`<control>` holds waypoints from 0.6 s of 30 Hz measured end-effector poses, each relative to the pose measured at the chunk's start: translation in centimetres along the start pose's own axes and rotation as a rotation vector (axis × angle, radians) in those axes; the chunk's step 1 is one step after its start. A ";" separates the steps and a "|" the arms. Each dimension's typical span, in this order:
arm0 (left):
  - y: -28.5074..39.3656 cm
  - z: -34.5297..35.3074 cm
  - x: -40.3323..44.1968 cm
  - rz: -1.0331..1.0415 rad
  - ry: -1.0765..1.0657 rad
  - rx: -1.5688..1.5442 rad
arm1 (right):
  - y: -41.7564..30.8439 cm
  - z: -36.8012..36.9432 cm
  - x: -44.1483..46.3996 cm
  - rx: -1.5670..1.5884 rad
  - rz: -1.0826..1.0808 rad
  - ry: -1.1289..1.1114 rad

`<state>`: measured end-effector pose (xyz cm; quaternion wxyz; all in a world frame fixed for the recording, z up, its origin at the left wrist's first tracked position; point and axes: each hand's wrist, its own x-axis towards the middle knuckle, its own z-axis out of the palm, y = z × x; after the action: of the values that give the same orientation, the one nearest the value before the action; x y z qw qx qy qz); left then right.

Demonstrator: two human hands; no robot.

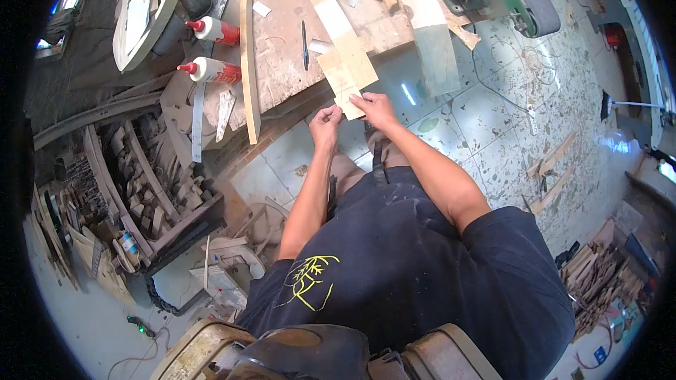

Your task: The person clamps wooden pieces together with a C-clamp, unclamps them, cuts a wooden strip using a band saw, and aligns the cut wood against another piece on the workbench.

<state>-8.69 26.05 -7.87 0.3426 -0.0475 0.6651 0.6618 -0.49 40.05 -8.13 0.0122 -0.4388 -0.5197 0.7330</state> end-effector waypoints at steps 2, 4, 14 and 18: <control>-0.2 -0.1 0.1 -0.006 0.003 0.002 | -0.1 0.0 -0.1 0.016 -0.003 -0.002; -0.2 -0.1 0.2 -0.018 0.009 0.022 | -0.3 0.1 -0.3 0.027 -0.001 -0.005; -0.2 -0.1 0.1 -0.053 0.028 0.052 | -0.7 -0.1 -0.5 0.046 0.027 -0.040; -0.7 -0.3 0.4 -0.049 0.027 0.023 | -0.8 -0.1 -0.5 0.047 0.023 -0.031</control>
<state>-8.72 25.86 -8.74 0.3505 -0.0690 0.6758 0.6448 -0.47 40.20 -7.19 0.0062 -0.4330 -0.4974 0.7517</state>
